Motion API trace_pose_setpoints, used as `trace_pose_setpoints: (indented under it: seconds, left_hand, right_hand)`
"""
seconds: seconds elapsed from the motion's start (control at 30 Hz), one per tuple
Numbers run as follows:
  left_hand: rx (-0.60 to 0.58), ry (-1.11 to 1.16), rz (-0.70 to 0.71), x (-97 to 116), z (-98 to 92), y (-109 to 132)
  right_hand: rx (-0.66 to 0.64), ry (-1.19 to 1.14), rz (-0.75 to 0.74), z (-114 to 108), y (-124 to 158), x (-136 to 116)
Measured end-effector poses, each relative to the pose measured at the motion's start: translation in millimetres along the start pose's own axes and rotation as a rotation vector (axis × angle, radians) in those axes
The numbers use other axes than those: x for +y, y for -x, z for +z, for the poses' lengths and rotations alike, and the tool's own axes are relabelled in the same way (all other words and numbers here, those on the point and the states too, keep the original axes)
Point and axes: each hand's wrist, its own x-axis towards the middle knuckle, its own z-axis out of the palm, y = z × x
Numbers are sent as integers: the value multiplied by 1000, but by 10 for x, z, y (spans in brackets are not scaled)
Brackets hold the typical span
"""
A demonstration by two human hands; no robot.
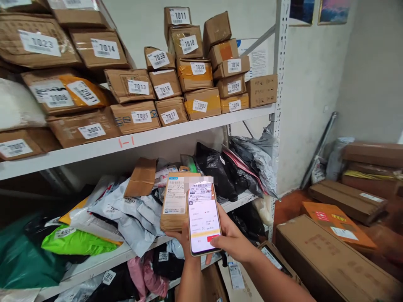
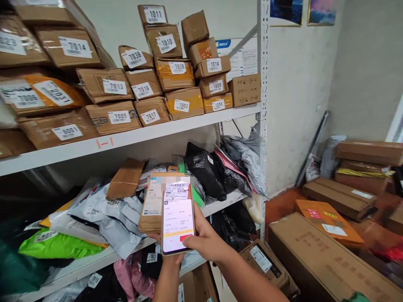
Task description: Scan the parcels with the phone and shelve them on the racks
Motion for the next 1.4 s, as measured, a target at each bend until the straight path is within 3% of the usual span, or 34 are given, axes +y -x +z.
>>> trace_pose_setpoints:
  seconds: [0.17, 0.3, 0.63, 0.7, 0.8, 0.97, 1.03, 1.1, 1.23, 1.4]
  left_hand:
    - [120, 125, 60, -151, 173, -77]
    - [205, 341, 86, -63, 444, -83]
    - [71, 447, -115, 219, 1350, 119]
    - [15, 450, -160, 272, 1641, 122]
    - [-182, 497, -188, 427, 2220, 93]
    - [-604, 637, -100, 837, 3425, 0]
    - [-676, 661, -62, 996, 3918, -38]
    - [-627, 658, -18, 1124, 4381, -79]
    - [-371, 710, 184, 1281, 5141, -196]
    - [-202, 644, 407, 1359, 5694, -444]
  right_hand:
    - [0, 34, -35, -298, 189, -311]
    - [86, 34, -111, -627, 420, -532]
    - [498, -106, -331, -1587, 1111, -970]
    - [547, -113, -354, -1677, 1204, -1126]
    - [584, -41, -407, -1738, 1274, -1420]
    - [543, 196, -595, -1747, 1121, -2133]
    - [520, 318, -688, -1752, 914, -2515]
    - [543, 481, -747, -1782, 628, -2932]
    - [612, 761, -808, -1974, -32, -3714]
    - [568, 920, -912, -2438, -769, -4304]
